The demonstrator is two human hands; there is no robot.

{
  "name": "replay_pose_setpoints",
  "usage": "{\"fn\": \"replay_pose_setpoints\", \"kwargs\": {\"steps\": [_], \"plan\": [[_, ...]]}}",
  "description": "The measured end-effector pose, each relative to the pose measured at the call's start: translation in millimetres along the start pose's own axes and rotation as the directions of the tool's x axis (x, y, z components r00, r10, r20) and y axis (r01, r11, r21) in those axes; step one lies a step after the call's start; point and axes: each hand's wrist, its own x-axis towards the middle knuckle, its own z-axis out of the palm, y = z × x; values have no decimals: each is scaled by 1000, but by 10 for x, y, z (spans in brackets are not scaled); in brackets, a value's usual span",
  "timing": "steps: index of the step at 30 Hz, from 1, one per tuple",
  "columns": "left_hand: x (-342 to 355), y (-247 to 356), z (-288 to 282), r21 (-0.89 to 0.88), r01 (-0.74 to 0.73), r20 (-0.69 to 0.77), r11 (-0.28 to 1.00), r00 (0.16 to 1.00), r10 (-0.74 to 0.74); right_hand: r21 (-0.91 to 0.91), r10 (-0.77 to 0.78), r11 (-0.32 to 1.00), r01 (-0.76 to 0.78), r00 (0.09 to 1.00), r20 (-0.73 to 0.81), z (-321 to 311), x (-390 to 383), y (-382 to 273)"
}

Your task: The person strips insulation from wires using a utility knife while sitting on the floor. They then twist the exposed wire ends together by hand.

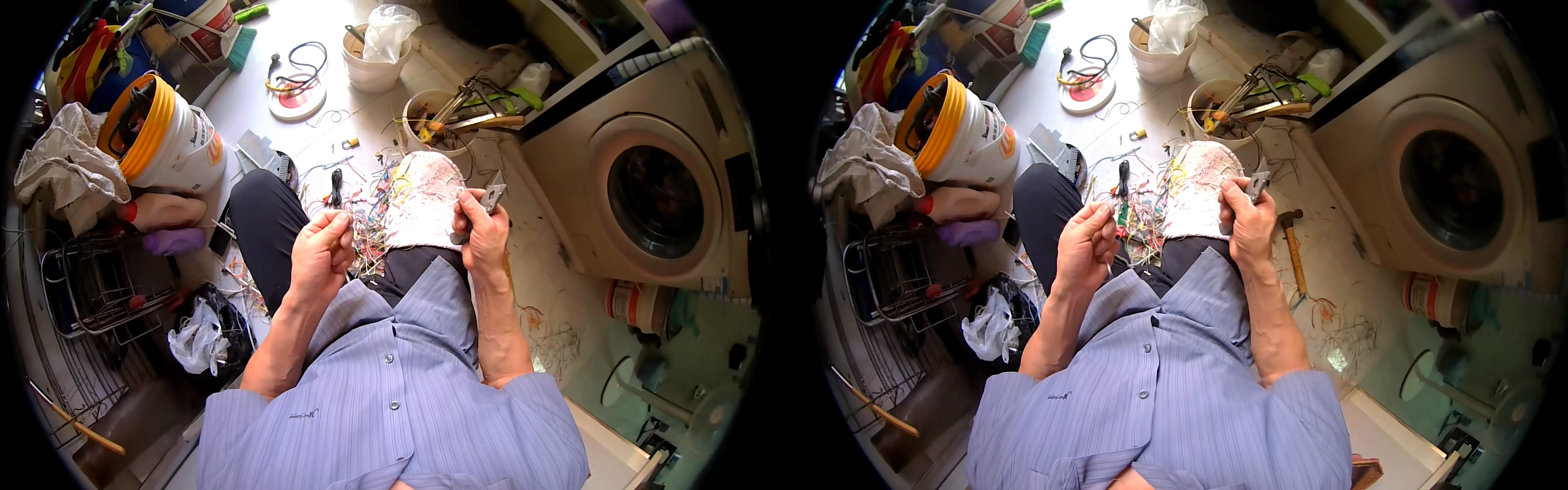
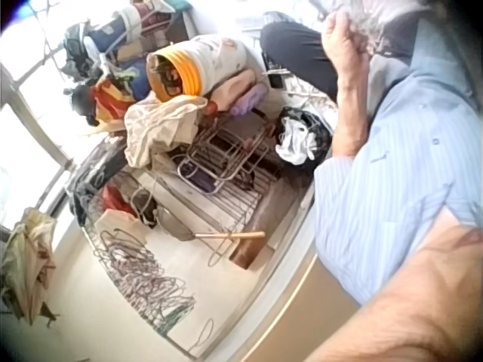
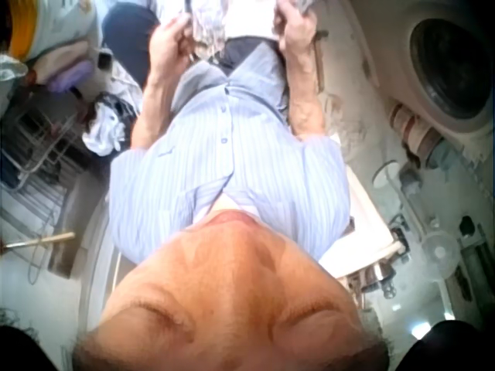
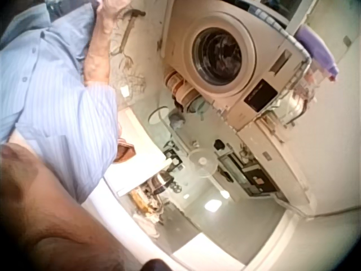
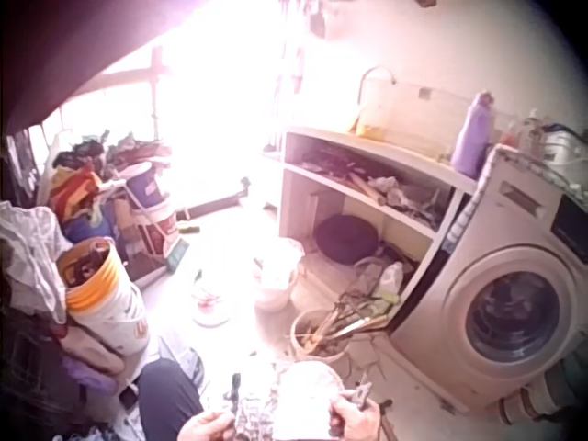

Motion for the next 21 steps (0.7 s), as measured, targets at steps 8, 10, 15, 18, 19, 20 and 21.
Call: {"fn": "replay_pose_setpoints", "kwargs": {"steps": [8,10,15,18,19,20,21], "plan": [[213,333,56,-172,39,154,984,988,-12,-568,-184,802,186,981,62,187,-94,-121],[209,410,76,-269,50,207,962,978,7,-555,-67,810,190,970,234,319,-142,4],[241,548,103,-424,82,304,902,951,57,-358,338,925,-124,700,630,681,-206,108],[247,596,21,-479,37,260,877,960,102,-419,357,903,-96,710,607,762,-256,99],[250,599,5,-497,28,241,868,965,107,-443,366,892,-86,711,600,765,-257,94],[251,594,-14,-501,23,236,865,965,111,-437,353,896,-85,733,582,830,-283,77],[255,567,-36,-494,15,234,869,965,117,-429,314,903,-30,728,610,868,-291,107]]}}
